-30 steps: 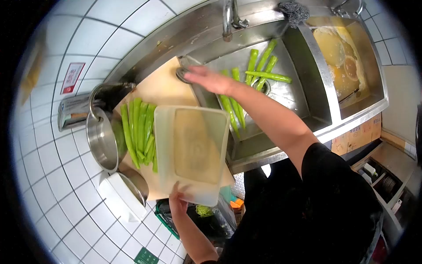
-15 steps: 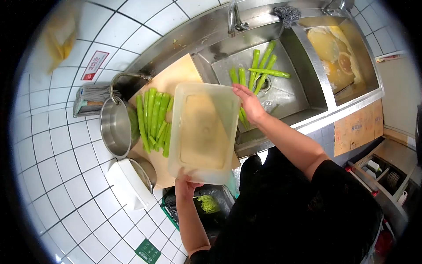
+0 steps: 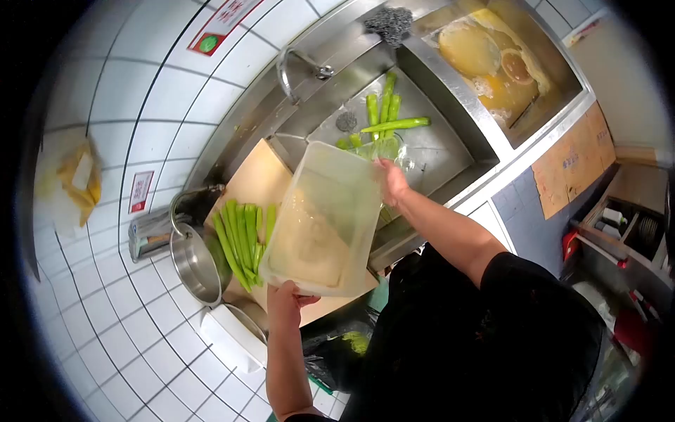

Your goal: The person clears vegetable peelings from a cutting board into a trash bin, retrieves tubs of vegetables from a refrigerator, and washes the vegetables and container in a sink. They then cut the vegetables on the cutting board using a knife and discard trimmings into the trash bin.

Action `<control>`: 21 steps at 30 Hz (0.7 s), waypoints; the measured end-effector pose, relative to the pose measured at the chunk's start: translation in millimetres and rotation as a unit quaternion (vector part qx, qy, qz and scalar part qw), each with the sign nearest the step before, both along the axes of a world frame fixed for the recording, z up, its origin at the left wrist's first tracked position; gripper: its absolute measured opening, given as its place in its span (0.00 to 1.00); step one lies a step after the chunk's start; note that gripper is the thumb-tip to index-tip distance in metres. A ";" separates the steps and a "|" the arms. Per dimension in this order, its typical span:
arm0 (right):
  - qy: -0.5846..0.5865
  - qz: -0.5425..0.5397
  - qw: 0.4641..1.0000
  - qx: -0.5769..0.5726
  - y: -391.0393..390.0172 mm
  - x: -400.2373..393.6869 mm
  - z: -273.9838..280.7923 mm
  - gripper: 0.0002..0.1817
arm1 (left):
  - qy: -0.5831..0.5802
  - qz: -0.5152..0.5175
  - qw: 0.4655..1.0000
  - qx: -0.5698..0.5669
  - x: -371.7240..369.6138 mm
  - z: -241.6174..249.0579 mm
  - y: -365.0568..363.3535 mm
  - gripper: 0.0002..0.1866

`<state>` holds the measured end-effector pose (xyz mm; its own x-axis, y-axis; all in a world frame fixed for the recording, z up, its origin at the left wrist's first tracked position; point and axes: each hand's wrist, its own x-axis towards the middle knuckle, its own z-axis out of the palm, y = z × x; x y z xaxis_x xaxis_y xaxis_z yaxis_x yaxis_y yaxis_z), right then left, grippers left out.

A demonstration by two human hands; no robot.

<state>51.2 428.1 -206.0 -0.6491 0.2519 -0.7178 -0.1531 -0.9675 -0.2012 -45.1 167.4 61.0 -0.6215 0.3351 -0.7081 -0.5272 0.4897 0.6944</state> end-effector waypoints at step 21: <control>-0.025 0.014 1.000 0.005 92.0 8.3 0.7 0.42 | 0.456 -0.353 0.771 -0.270 74.4 -22.1 153.3 0.55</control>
<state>59.5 520.1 -205.3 -0.6198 0.2413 -0.7468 -0.1158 -0.9693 -0.2171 29.2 320.7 39.0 -0.7420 0.6263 -0.2390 0.5894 0.7794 0.2127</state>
